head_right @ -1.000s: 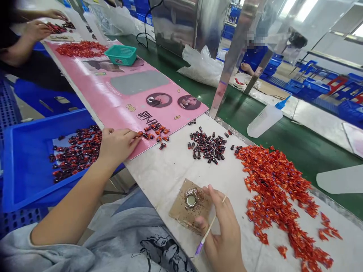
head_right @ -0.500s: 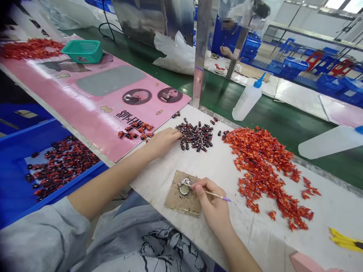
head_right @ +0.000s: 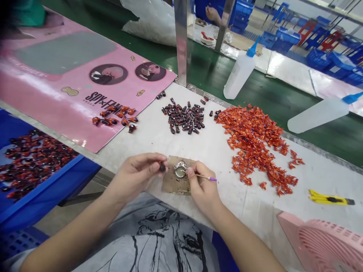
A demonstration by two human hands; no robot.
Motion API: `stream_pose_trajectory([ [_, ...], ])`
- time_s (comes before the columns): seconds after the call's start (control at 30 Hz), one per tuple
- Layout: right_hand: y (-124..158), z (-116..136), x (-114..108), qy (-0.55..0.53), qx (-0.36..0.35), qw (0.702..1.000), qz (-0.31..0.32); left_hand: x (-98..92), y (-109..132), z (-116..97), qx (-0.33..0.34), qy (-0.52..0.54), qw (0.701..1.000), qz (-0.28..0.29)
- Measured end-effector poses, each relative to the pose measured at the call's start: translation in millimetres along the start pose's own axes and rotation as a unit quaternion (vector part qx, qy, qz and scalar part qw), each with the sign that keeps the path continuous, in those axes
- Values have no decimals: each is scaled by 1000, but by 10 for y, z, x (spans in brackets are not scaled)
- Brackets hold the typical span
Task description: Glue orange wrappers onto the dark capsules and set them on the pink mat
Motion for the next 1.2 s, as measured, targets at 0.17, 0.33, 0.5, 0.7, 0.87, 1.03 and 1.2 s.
stream_pose_trajectory([
  [0.17, -32, 6, 21, -55, 52, 997, -10, 94, 119, 128, -99, 156, 982, 29],
  [0.33, -79, 13, 3, -119, 91, 988, -42, 67, 52, 160, -81, 193, 978, 7],
  [0.5, -43, 40, -3, -175, 56, 979, -87, 100, 57, 171, -60, 160, 985, 3],
  [0.7, 26, 157, 22, -148, -27, 986, -76, 124, 65, 175, -37, 123, 992, -4],
  [0.87, 45, 196, 30, -116, -66, 990, -45, 123, 78, 196, -18, 103, 995, 6],
  [1.03, 78, 151, 43, -98, -89, 991, -27, 118, 85, 214, -13, 101, 995, 17],
  [1.2, 103, 136, 45, -85, -99, 991, -12, 111, 88, 215, -14, 105, 994, 26],
])
Point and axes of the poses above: each hand's wrist, its own y-axis away from the middle knuckle, its own x-axis out of the palm, z = x × y, the point moved 1 cm from there along -y, towards the middle knuckle, and after that the axes turned 9 degrees about -x, right-handed, at the moved point
